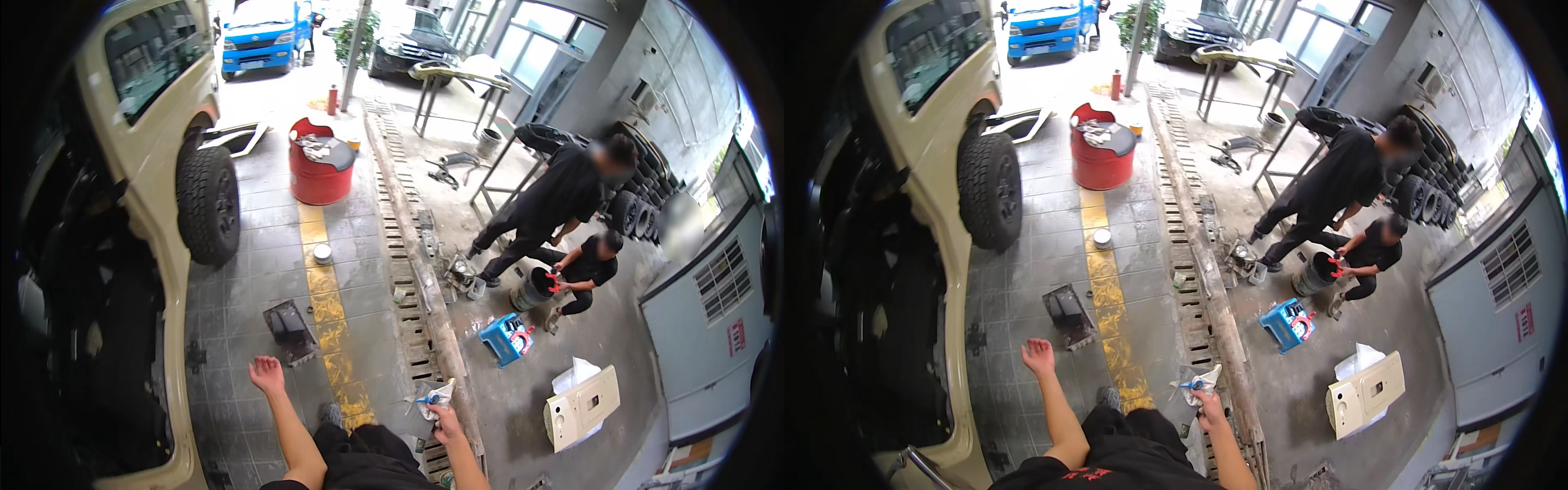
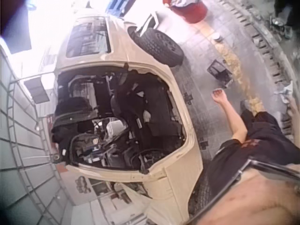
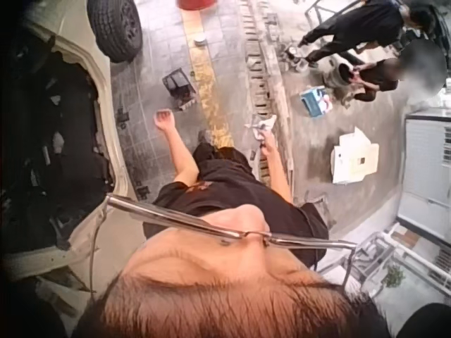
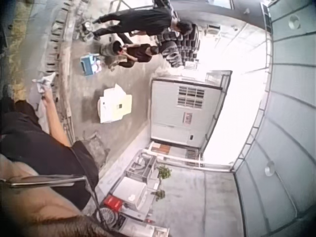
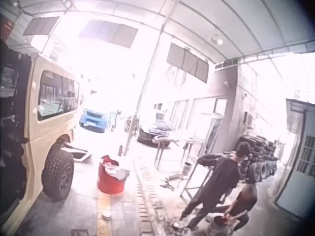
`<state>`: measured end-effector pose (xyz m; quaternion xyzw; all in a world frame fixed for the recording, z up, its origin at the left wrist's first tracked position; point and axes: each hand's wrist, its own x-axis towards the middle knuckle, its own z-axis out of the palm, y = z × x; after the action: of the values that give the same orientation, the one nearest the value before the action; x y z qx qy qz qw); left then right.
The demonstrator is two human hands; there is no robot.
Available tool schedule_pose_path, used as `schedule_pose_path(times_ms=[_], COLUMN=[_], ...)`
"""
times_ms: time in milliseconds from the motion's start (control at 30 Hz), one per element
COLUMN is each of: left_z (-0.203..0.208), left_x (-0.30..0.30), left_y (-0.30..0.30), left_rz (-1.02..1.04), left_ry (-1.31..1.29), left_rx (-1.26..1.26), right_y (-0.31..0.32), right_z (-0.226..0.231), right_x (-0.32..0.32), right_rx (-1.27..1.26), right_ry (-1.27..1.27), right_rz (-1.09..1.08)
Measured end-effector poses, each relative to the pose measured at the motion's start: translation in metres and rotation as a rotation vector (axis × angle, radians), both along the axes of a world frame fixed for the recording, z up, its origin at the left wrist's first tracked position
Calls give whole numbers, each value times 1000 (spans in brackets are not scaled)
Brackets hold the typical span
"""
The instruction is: The person sits on the floor in a garage and sands a small rectangular metal piece using a sanding block. They repeatedly rub the block over the metal surface and dip it into a bucket of water to clean it.
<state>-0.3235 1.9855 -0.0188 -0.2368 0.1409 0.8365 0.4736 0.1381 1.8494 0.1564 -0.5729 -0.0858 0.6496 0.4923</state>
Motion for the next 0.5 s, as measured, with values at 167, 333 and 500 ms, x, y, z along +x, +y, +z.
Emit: schedule_pose_path(times_ms=[167, 333, 500], left_z=[17, -29, -29], left_x=[61, 37, 35], left_y=[148, 283, 407], left_rz=[-47, -34, 72], left_ry=[-139, -95, -60], left_rx=[51, -129, -238], right_y=[115, 250, 437], right_z=[8, -38, -18], right_x=[31, 69, 104], right_rx=[-7, 25, -14], right_ry=[-13, 40, 2], right_rz=[-136, -226, -286])
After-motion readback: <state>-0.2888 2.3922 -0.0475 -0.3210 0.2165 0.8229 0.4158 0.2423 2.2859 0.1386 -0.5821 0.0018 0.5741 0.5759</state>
